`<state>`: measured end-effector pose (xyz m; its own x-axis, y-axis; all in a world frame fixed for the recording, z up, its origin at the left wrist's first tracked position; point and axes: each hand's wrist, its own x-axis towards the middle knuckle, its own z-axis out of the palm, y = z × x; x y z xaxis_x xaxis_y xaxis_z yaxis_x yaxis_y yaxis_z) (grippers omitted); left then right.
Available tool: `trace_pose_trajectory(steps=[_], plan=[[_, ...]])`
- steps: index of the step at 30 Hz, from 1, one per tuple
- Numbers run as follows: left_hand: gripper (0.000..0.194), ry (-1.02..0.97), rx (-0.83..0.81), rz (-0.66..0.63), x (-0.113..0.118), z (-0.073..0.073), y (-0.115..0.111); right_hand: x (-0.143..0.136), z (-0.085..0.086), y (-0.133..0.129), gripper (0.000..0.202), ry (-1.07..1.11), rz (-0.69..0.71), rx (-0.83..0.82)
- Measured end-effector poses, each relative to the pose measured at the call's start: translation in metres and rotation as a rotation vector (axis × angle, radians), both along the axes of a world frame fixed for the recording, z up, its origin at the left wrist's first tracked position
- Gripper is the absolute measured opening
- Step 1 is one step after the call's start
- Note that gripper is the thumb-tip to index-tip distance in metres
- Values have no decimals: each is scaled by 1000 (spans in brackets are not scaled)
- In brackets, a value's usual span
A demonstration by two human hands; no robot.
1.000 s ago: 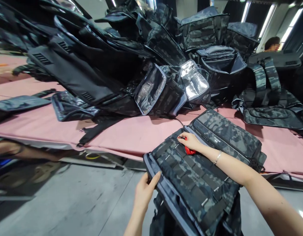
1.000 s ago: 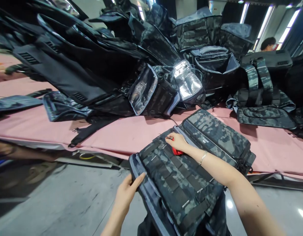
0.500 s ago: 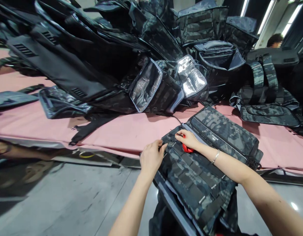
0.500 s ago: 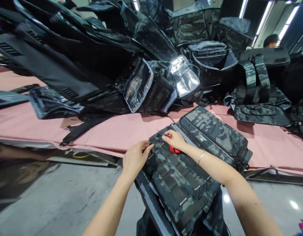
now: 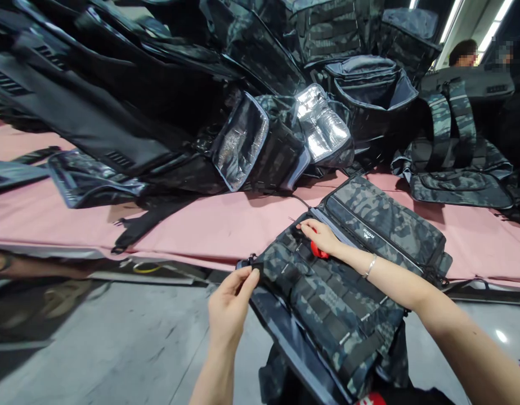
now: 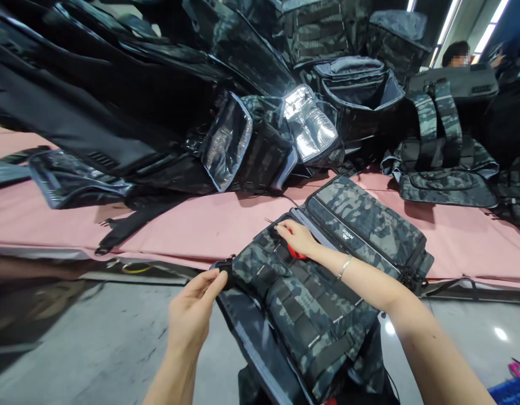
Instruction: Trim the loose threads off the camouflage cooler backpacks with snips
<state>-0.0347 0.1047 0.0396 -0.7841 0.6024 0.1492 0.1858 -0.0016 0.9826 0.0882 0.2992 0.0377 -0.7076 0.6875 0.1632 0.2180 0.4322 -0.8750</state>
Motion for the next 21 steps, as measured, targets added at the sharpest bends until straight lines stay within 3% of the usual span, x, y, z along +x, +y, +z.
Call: trace_pose_trajectory(steps=[3,9,21], plan=[[31,-185,-24,104,6,5,7,5,2,-18,24,86,28,63],[23,-174,15,136,19,23,16,16,9,-46,18,186,191,364],[21,-160,41,88,26,14,12,16,11,-53,13,107,213,521]])
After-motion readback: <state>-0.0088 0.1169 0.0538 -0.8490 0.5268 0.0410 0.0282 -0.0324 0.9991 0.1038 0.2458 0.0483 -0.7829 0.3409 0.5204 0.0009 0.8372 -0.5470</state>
